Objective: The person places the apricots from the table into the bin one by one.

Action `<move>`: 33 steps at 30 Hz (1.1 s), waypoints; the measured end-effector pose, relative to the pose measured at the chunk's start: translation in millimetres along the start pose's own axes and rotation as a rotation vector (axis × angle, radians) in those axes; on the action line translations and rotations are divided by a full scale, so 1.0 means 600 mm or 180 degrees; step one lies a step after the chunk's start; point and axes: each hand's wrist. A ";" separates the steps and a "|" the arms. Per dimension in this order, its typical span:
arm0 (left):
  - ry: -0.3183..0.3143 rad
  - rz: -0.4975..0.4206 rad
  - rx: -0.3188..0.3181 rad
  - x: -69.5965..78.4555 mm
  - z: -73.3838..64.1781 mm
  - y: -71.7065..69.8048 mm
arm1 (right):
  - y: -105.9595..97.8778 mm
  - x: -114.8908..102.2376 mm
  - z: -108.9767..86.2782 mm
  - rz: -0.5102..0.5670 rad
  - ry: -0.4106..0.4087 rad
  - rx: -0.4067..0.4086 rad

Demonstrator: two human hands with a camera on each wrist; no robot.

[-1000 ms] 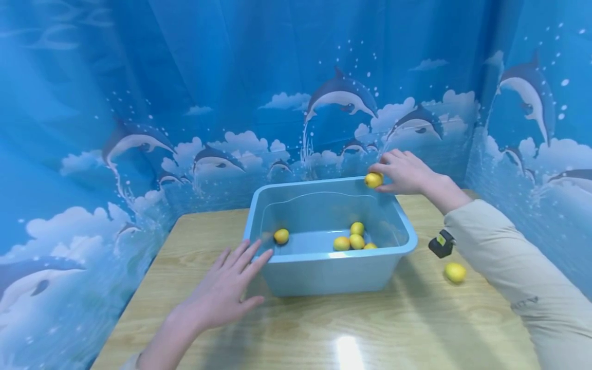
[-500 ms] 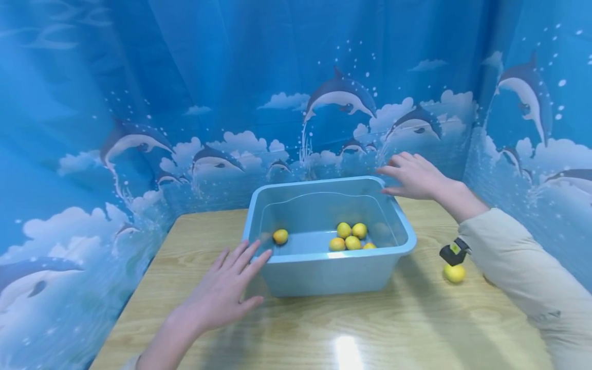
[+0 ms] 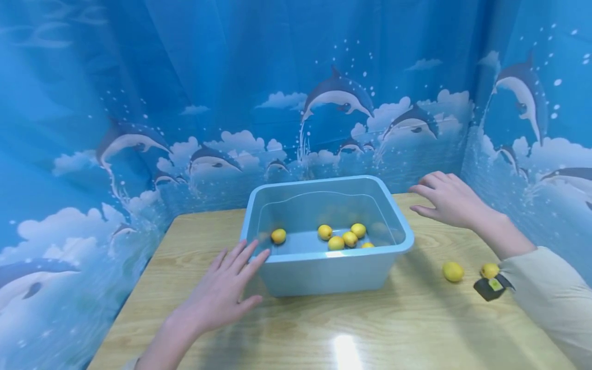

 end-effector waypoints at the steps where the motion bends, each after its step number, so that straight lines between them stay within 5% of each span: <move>1: 0.0002 -0.0001 -0.0003 0.000 0.000 0.000 | 0.002 0.000 -0.010 -0.0012 -0.0006 0.0055; 13: -0.0003 0.0058 0.0072 0.000 -0.003 0.003 | 0.040 -0.004 -0.115 -0.0114 0.0093 0.0084; 24: -0.0016 0.0077 0.0094 0.002 -0.005 0.008 | 0.075 -0.019 -0.195 0.0118 0.0421 -0.0789; 33: 0.0003 0.0086 0.0143 0.004 -0.001 0.007 | 0.094 -0.025 -0.230 0.0207 0.0339 -0.0780</move>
Point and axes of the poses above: each hand's wrist, its own z-axis towards the middle knuckle, its own y-axis out of the palm, x = y × z, and after that the axes turned 13 degrees about -z, right-handed
